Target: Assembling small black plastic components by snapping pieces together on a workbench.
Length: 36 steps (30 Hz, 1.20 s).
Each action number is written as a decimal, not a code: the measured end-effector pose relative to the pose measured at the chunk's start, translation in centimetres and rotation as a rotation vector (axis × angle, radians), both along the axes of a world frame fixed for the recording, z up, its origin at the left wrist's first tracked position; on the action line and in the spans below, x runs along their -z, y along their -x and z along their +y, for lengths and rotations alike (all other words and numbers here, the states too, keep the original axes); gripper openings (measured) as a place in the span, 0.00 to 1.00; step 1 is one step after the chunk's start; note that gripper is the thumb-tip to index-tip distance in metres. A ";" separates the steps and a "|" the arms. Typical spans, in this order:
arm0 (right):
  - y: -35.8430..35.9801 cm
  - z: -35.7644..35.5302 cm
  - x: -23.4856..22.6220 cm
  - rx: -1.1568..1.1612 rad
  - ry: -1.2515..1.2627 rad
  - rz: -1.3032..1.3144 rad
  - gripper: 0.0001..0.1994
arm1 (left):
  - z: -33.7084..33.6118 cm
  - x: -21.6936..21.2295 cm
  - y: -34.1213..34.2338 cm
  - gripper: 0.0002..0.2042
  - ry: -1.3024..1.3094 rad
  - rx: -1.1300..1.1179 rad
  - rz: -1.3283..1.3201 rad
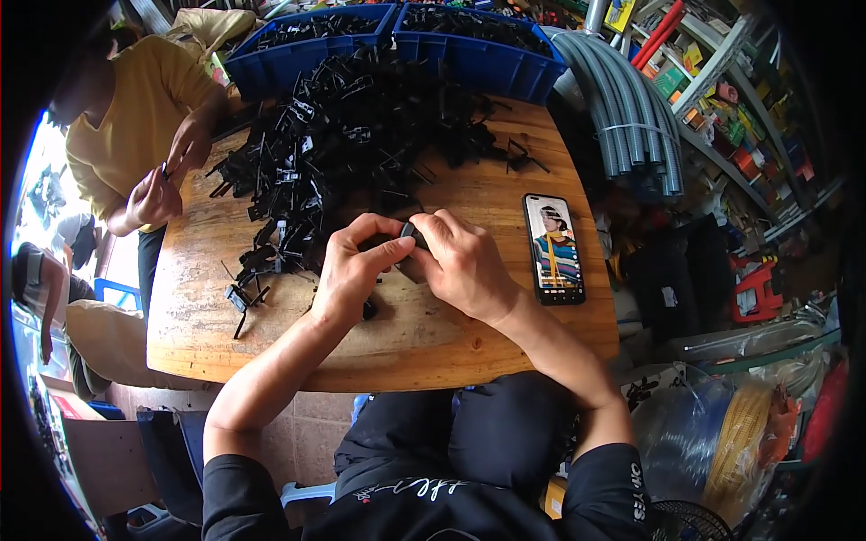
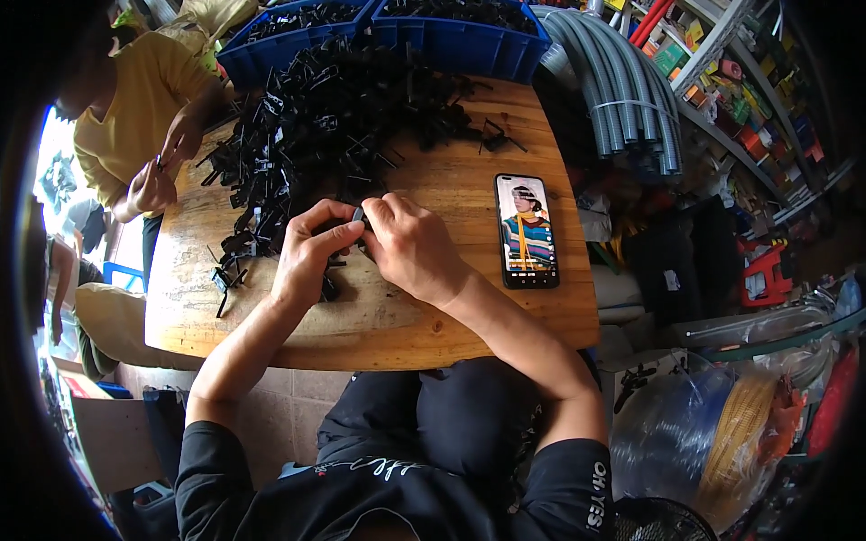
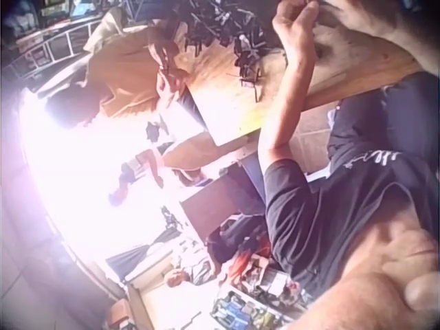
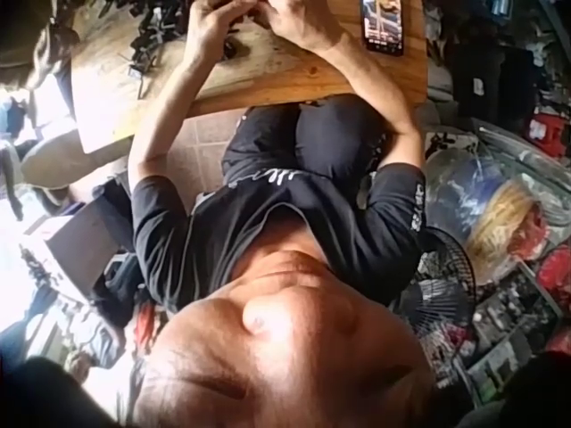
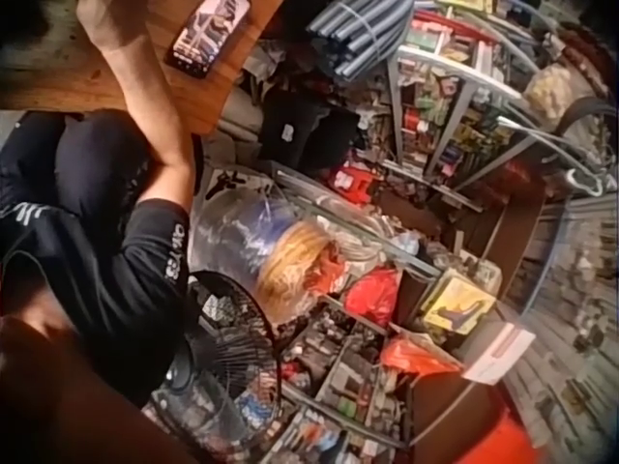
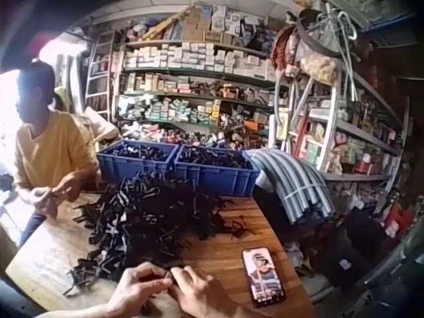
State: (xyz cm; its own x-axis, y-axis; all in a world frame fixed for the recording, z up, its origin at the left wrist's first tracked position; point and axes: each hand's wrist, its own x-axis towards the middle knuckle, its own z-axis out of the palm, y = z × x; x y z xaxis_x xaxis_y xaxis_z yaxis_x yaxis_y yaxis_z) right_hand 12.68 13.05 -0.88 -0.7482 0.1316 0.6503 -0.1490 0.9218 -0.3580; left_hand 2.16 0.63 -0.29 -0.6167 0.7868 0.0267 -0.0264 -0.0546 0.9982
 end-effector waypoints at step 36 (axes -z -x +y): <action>0.9 -0.2 0.7 -0.564 2.121 -0.138 0.16 | 1.4 0.1 -1.6 0.33 -0.004 -0.042 1.355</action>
State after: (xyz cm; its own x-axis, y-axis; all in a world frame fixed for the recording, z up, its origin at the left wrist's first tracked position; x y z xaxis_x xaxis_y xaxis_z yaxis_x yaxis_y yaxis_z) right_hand 11.79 12.85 -1.55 -0.9685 0.1870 -0.1645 -0.0764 -0.8515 -0.5187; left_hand 3.74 1.98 -0.35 -0.1276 0.7664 0.6295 0.9705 -0.0343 0.2385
